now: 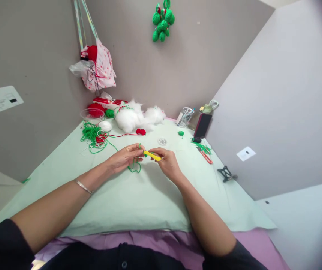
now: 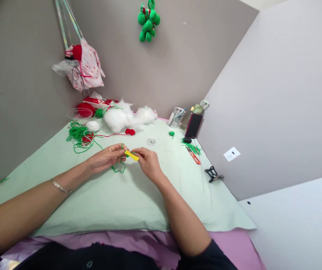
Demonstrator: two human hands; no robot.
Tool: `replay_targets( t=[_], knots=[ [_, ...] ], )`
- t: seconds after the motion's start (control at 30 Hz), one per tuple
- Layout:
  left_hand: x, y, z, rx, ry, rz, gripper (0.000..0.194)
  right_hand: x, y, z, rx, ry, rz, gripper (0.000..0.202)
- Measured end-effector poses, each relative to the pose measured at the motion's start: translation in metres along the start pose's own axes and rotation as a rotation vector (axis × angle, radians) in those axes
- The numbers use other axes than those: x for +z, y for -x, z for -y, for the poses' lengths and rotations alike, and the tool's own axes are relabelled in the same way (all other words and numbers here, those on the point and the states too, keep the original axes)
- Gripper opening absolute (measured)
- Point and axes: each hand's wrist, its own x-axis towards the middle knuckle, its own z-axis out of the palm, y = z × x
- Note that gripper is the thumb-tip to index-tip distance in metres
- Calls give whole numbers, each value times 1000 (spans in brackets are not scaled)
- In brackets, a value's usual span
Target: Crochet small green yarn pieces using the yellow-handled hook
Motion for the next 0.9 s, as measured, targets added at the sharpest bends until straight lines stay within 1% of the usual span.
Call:
replay_targets(
  t=[0.1, 0.2, 0.37, 0.5, 0.63, 0.73, 0.9],
  knots=[
    [-8, -4, 4, -33, -50, 22, 33, -2, 0, -3, 6, 74, 20, 25],
    [-12, -7, 9, -56, -109, 42, 35, -5, 0, -3, 23, 128, 107, 27],
    [-12, -8, 16, -78, -225, 53, 32, -16, -1, -1, 39, 180, 248, 26],
    [-11, -8, 19, -82, -294, 45, 27, -26, -2, 0, 52, 156, 355, 27],
    [-8, -7, 20, -53, -316, 15, 24, -31, -2, 1, 65, 63, 469, 33],
    [-7, -6, 21, -33, -315, 27, 24, -27, -2, 0, 80, -11, 478, 40],
    [-4, -5, 22, 14, -306, 60, 24, -13, -3, -4, 103, -74, 392, 41]
  ],
)
